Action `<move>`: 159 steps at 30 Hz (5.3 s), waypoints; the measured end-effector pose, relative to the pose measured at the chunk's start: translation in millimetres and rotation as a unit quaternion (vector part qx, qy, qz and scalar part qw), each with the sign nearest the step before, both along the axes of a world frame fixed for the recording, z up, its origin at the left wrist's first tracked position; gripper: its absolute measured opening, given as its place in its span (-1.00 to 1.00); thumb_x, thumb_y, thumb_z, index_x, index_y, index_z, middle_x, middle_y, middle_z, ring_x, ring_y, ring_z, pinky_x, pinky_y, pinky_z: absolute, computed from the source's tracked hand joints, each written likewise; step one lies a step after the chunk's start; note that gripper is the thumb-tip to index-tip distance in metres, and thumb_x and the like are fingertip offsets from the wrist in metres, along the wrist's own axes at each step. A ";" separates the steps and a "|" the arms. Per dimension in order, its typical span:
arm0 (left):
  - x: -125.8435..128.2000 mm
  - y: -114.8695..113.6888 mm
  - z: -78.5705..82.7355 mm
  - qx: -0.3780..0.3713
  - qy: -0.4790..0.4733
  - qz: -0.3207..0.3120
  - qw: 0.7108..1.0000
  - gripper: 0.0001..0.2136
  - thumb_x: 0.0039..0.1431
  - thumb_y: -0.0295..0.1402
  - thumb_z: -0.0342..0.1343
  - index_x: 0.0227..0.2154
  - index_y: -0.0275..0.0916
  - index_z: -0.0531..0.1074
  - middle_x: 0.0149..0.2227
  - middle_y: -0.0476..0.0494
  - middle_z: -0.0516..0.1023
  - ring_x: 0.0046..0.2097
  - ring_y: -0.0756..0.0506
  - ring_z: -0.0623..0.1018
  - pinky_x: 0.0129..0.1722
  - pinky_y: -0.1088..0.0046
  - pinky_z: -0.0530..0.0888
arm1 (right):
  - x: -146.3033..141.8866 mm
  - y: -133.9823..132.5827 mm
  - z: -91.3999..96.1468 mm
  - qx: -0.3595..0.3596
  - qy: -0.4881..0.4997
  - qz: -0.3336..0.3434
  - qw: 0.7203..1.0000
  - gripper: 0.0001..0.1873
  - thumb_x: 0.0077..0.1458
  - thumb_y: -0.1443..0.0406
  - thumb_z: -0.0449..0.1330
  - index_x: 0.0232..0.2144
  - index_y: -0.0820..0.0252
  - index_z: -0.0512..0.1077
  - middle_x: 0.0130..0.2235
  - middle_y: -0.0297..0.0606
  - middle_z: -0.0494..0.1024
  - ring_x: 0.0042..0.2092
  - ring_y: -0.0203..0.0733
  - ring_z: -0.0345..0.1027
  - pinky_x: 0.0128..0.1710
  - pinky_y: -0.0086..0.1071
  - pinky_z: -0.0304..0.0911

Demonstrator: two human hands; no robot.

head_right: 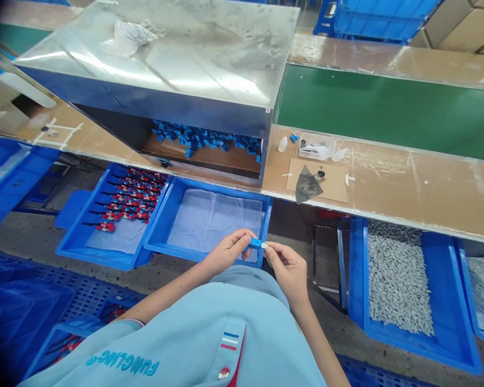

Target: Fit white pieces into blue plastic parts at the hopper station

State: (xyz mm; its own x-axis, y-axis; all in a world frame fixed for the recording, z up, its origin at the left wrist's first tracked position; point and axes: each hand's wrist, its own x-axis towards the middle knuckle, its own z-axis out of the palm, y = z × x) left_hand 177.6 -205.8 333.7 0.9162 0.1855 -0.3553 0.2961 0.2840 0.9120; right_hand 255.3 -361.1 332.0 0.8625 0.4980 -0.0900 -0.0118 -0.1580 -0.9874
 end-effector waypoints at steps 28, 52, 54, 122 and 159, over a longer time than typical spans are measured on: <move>-13.6 4.4 4.8 0.022 0.046 -0.042 0.998 -0.52 0.15 0.18 -0.08 -0.44 -0.22 0.21 -0.58 0.10 0.23 -0.50 0.05 0.24 -0.44 0.50 0.23 | -21.7 6.9 -7.6 -0.062 -0.167 0.029 0.984 -0.83 0.18 0.25 0.18 -0.29 0.20 0.54 -0.32 -0.26 0.57 -0.33 -0.35 0.47 -0.29 -0.54 0.41; -20.2 7.5 -5.6 0.058 0.055 -0.027 0.996 -0.51 0.17 0.17 -0.15 -0.53 -0.19 0.18 -0.64 0.12 0.18 -0.54 0.05 0.22 -0.44 0.47 0.23 | -34.6 16.9 -10.6 -0.060 -0.337 0.051 0.938 -0.94 0.17 0.41 0.17 -0.27 0.20 0.42 -0.32 -0.33 0.53 -0.29 -0.41 0.42 -0.26 -0.58 0.35; -23.1 8.4 -7.1 0.039 0.038 -0.023 0.998 -0.50 0.16 0.19 -0.12 -0.50 -0.20 0.19 -0.61 0.11 0.20 -0.52 0.05 0.23 -0.42 0.48 0.24 | -36.8 16.8 -12.9 -0.055 -0.327 0.049 0.942 -0.91 0.16 0.41 0.19 -0.25 0.20 0.43 -0.31 -0.32 0.53 -0.28 -0.41 0.42 -0.25 -0.58 0.36; 81.4 -126.9 -10.4 -0.198 -0.041 0.119 0.972 -0.47 -0.01 0.19 0.18 -0.35 -0.20 0.21 -0.53 0.10 0.21 -0.52 0.08 0.20 -0.51 0.54 0.16 | 82.9 -111.1 -15.6 -0.033 -0.443 0.075 0.893 -0.88 0.25 0.36 0.07 -0.26 0.20 0.42 -0.33 -0.24 0.50 -0.32 -0.35 0.39 -0.32 -0.51 0.35; 106.7 -159.2 -18.5 -0.357 -0.040 0.106 0.927 -0.53 0.02 0.09 0.23 -0.39 -0.24 0.27 -0.54 0.05 0.28 -0.52 0.07 0.26 -0.57 0.61 0.18 | 108.7 -136.0 -21.1 -0.016 -0.441 0.115 0.890 -0.91 0.24 0.39 0.09 -0.28 0.25 0.41 -0.35 -0.26 0.49 -0.32 -0.38 0.37 -0.32 -0.55 0.30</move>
State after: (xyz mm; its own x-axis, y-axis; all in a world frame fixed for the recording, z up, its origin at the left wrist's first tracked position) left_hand 284.3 -365.0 315.2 0.9146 0.1076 -0.3898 0.1046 0.8682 0.4851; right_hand 364.0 -497.2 310.9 0.4811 0.6792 0.5543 0.8014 -0.0844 -0.5921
